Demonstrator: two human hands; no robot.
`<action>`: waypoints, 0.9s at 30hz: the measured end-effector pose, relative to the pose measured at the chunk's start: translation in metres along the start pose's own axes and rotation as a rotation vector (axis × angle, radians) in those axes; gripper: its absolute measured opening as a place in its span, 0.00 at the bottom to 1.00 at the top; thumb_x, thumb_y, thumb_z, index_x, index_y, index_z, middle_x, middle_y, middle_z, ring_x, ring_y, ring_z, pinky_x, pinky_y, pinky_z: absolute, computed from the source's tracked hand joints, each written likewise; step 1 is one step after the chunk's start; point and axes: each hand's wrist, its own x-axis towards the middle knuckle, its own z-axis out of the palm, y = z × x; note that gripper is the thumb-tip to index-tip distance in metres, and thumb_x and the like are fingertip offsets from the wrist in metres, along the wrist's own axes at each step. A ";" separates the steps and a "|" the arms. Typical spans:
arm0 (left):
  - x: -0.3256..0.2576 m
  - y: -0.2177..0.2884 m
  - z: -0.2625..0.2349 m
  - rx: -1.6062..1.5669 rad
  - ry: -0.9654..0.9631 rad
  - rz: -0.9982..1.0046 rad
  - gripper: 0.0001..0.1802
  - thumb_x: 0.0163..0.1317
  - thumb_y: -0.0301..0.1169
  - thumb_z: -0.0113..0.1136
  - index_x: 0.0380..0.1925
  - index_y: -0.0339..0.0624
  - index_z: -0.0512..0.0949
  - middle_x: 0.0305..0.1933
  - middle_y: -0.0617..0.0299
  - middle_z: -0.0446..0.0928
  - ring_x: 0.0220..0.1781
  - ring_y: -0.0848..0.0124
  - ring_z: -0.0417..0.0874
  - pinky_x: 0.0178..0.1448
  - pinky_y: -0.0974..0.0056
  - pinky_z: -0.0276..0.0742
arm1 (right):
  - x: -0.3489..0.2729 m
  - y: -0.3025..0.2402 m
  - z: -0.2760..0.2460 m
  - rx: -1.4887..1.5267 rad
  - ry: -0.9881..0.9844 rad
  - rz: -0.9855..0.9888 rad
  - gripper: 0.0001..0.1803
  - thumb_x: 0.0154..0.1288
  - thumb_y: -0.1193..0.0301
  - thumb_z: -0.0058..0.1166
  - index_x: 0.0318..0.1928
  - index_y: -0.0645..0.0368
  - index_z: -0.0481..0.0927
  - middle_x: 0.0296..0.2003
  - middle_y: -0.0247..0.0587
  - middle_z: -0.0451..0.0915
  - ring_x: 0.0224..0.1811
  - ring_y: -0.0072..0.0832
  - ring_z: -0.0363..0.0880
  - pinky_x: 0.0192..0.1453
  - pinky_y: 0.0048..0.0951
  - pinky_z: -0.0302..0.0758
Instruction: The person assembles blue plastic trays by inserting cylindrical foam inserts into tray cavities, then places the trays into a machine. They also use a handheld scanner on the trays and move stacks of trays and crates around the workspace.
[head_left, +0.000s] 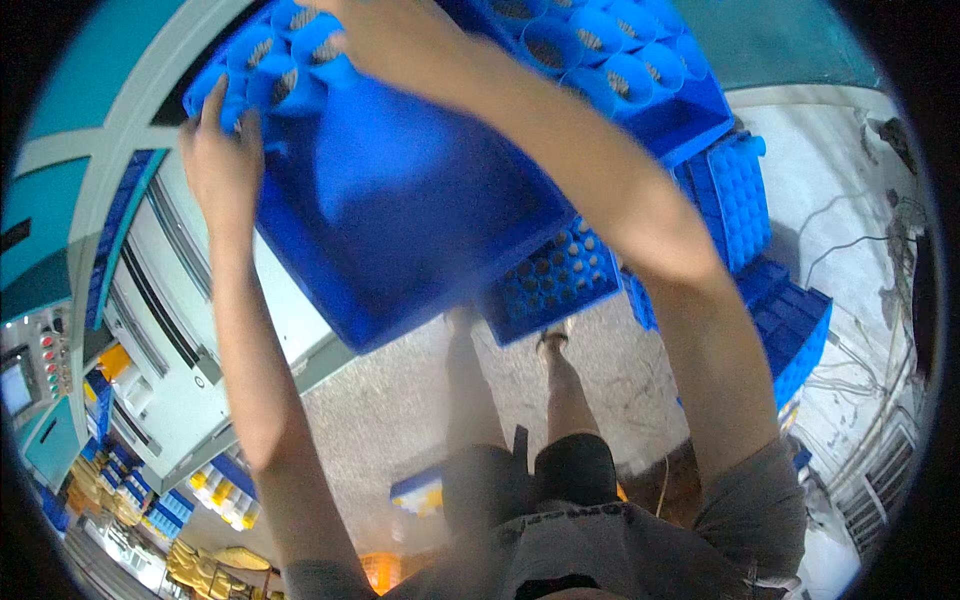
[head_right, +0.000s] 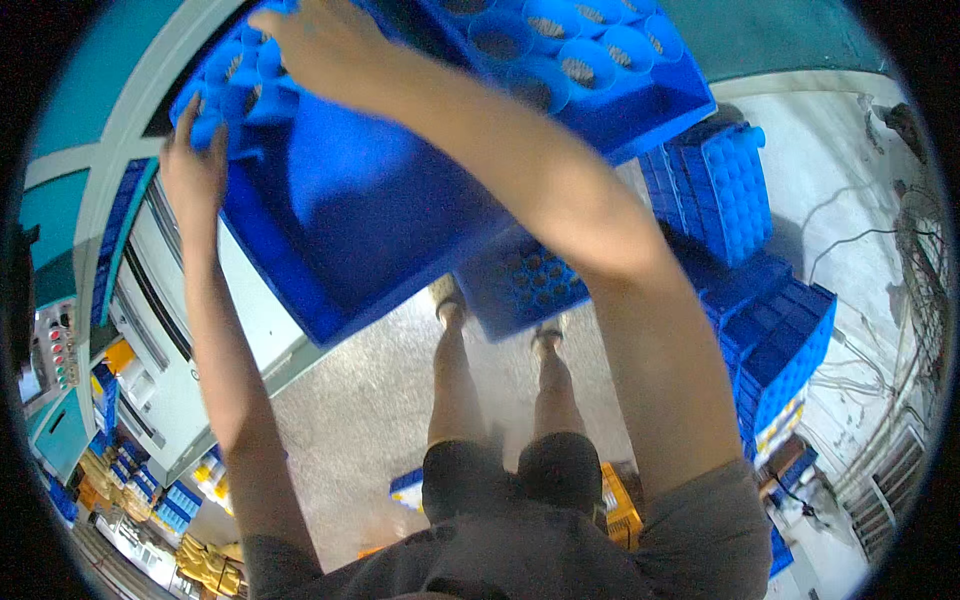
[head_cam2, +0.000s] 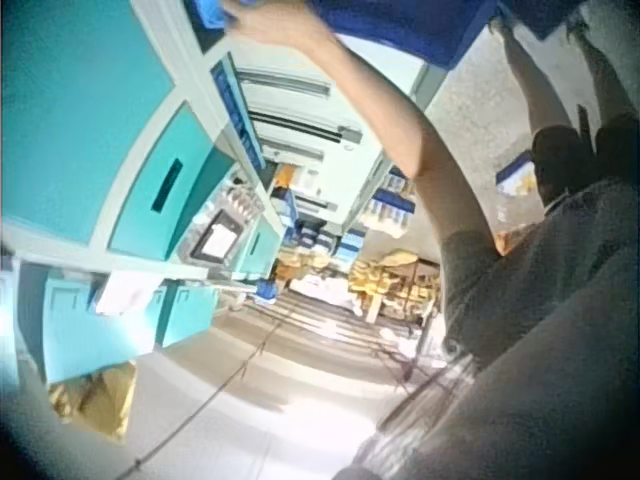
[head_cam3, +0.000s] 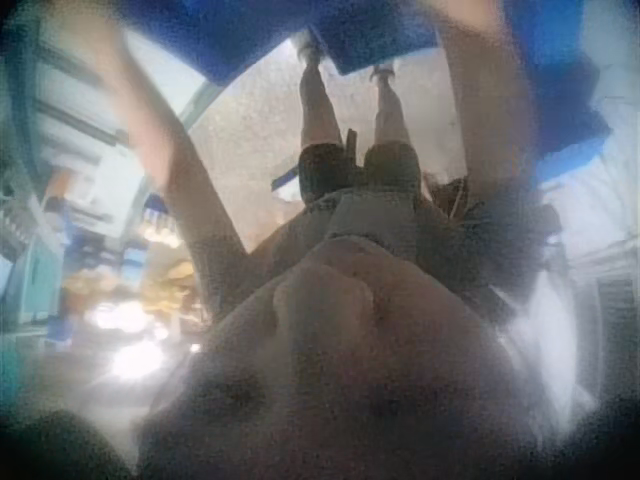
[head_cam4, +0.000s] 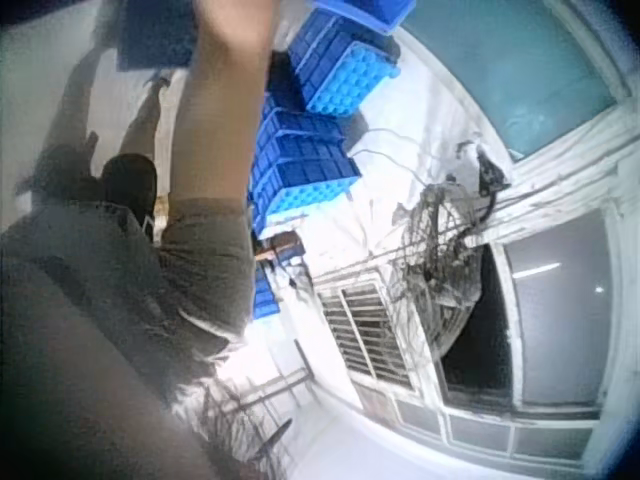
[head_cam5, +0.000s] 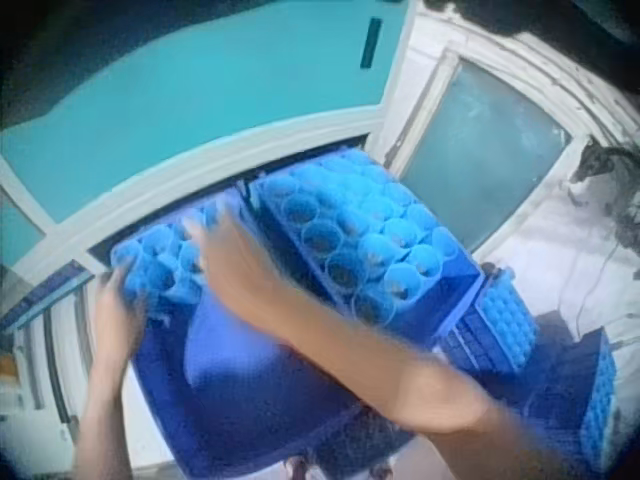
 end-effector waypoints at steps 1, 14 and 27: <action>0.020 -0.012 0.016 -0.014 -0.175 -0.020 0.24 0.61 0.42 0.66 0.58 0.57 0.80 0.52 0.40 0.81 0.57 0.43 0.80 0.59 0.47 0.78 | 0.022 0.003 0.025 -0.057 -0.139 0.043 0.11 0.59 0.72 0.61 0.44 0.54 0.86 0.42 0.51 0.83 0.47 0.49 0.82 0.50 0.45 0.79; 0.077 -0.070 0.115 0.129 -0.458 0.087 0.22 0.60 0.46 0.61 0.55 0.63 0.82 0.48 0.49 0.85 0.52 0.50 0.85 0.56 0.49 0.79 | 0.048 0.042 0.067 -0.138 -0.347 0.085 0.12 0.62 0.70 0.52 0.34 0.64 0.87 0.38 0.57 0.85 0.41 0.49 0.85 0.45 0.44 0.80; -0.075 0.054 -0.226 -0.474 -0.436 -0.019 0.16 0.68 0.23 0.60 0.55 0.38 0.81 0.49 0.52 0.85 0.51 0.65 0.84 0.55 0.60 0.81 | -0.191 -0.077 -0.346 0.017 -0.561 0.307 0.13 0.59 0.76 0.63 0.45 0.51 0.86 0.52 0.51 0.82 0.42 0.39 0.87 0.43 0.35 0.87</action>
